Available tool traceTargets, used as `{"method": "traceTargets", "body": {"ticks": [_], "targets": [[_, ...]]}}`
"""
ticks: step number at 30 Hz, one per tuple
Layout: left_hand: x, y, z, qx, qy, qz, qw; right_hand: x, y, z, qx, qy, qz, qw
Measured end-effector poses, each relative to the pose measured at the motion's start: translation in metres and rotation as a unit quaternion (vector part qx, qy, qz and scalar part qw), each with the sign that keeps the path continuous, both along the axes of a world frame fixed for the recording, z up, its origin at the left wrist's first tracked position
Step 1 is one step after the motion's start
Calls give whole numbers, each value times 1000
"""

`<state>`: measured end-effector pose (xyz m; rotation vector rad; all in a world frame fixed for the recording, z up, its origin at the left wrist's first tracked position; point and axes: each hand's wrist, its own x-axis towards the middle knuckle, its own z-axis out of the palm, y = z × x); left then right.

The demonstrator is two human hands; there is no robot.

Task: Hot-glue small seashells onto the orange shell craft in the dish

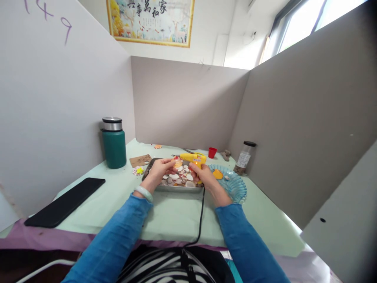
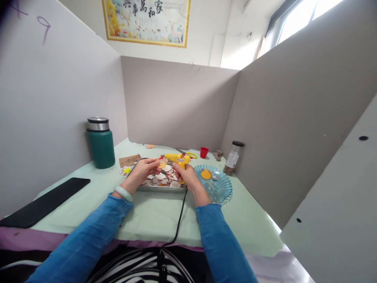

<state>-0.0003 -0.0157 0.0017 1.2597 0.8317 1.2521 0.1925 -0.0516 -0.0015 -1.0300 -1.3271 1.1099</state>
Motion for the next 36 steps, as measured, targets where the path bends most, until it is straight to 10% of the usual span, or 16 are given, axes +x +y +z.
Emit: {"method": "traceTargets", "body": {"ticks": [36], "targets": [[-1, 1, -1, 17, 20, 6, 1000, -1, 5, -5, 24, -51, -15, 998]]}}
